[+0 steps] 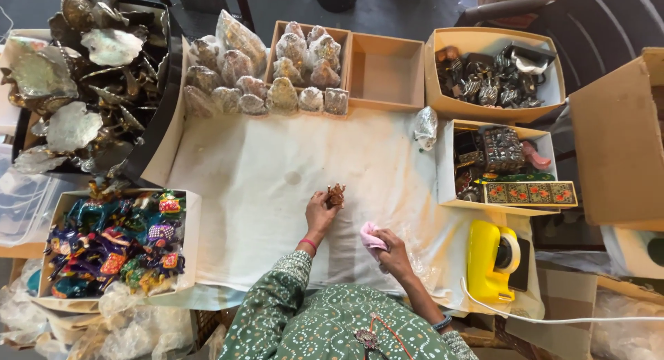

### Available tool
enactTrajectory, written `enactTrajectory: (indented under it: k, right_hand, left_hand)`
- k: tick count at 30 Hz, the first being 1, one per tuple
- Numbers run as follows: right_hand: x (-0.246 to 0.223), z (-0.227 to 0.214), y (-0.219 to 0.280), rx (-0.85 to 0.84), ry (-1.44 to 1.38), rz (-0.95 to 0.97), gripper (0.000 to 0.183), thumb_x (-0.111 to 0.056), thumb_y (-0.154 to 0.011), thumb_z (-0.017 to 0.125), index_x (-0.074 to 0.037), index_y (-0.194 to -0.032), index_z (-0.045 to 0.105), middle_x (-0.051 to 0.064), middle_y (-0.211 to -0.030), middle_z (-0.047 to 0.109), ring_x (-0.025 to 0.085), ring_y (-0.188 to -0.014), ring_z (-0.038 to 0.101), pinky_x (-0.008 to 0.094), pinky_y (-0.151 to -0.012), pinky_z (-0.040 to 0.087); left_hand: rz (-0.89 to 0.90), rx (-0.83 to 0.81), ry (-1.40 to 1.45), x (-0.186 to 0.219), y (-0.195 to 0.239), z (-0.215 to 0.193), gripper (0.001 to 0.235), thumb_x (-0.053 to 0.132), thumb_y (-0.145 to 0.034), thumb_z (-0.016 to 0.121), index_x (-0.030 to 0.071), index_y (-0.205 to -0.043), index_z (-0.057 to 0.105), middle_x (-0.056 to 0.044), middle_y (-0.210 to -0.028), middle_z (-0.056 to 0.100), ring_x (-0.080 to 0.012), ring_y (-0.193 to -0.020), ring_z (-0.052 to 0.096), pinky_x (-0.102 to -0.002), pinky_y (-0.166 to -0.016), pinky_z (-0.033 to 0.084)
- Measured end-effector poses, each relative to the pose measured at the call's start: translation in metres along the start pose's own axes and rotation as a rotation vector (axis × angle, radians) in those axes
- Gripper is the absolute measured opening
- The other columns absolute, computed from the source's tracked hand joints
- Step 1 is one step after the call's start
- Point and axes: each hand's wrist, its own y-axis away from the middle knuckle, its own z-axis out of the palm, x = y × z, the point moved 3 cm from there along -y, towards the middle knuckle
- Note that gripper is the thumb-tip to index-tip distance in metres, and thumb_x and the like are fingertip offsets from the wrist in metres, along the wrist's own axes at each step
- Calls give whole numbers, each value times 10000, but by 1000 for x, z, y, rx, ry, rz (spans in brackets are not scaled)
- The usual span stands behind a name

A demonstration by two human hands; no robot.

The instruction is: The person wraps small religious statues in bubble wrap and secures them with adhesive tape by hand.

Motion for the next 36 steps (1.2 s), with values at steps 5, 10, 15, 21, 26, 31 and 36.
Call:
enactTrajectory:
  k: [5, 10, 15, 21, 26, 31, 36]
  right_hand:
    - [14, 3, -5, 16, 0, 7, 405, 116, -726, 667, -39, -1094, 738, 92, -1096, 720, 220, -1036, 708, 292, -912, 530]
    - [16, 5, -10, 44, 8, 9, 420, 123, -712, 671, -33, -1097, 737, 97, -1099, 723, 223, -1045, 709, 292, -918, 531]
    - [7, 5, -17, 46, 8, 40, 397, 110, -729, 686, -36, -1094, 743, 100, -1075, 725, 225, -1015, 713, 298, -904, 537]
    - [14, 4, -36, 82, 24, 44, 374, 84, -739, 705, -43, -1088, 744, 102, -1062, 726, 228, -996, 717, 305, -887, 543]
    - [37, -20, -64, 328, 193, -116, 354, -9, -757, 762, -75, -1100, 708, 133, -1128, 703, 299, -1059, 692, 359, -909, 545]
    - [28, -78, -92, 376, 664, -49, 467, -50, -740, 721, -152, -1195, 722, 96, -1274, 646, 343, -1209, 560, 464, -992, 465]
    - [43, -110, -69, 254, 785, 46, 608, -135, -657, 795, -181, -1259, 721, 103, -1415, 592, 372, -1318, 463, 591, -959, 399]
  left_hand:
    - [111, -32, -100, 0, -34, 18, 350, 321, -757, 829, 159, -1062, 771, -6, -1161, 711, -244, -1116, 646, -470, -1080, 406]
    - [191, -27, -142, -8, -64, 32, 351, 339, -759, 842, 167, -1058, 778, -5, -1203, 720, -236, -1304, 561, -543, -1209, 229]
    - [169, -45, -159, -8, -72, 29, 381, 310, -740, 839, 175, -1090, 778, 20, -1276, 688, -243, -1400, 462, -524, -1220, 216]
    - [223, -49, -187, -12, -64, 21, 453, 235, -779, 793, 144, -1218, 722, 1, -1388, 625, -263, -1438, 431, -489, -1235, 257]
    - [293, -38, -234, -20, -30, 3, 621, 229, -839, 744, 81, -1416, 567, -91, -1507, 514, -283, -1463, 394, -454, -1228, 282]
    - [386, -114, -352, -30, 28, -19, 578, 266, -931, 643, 101, -1472, 526, -65, -1570, 467, -262, -1482, 377, -465, -1225, 258]
    - [428, -153, -454, -33, 56, -34, 535, 294, -992, 553, 131, -1501, 517, -38, -1596, 444, -232, -1493, 363, -463, -1231, 247]
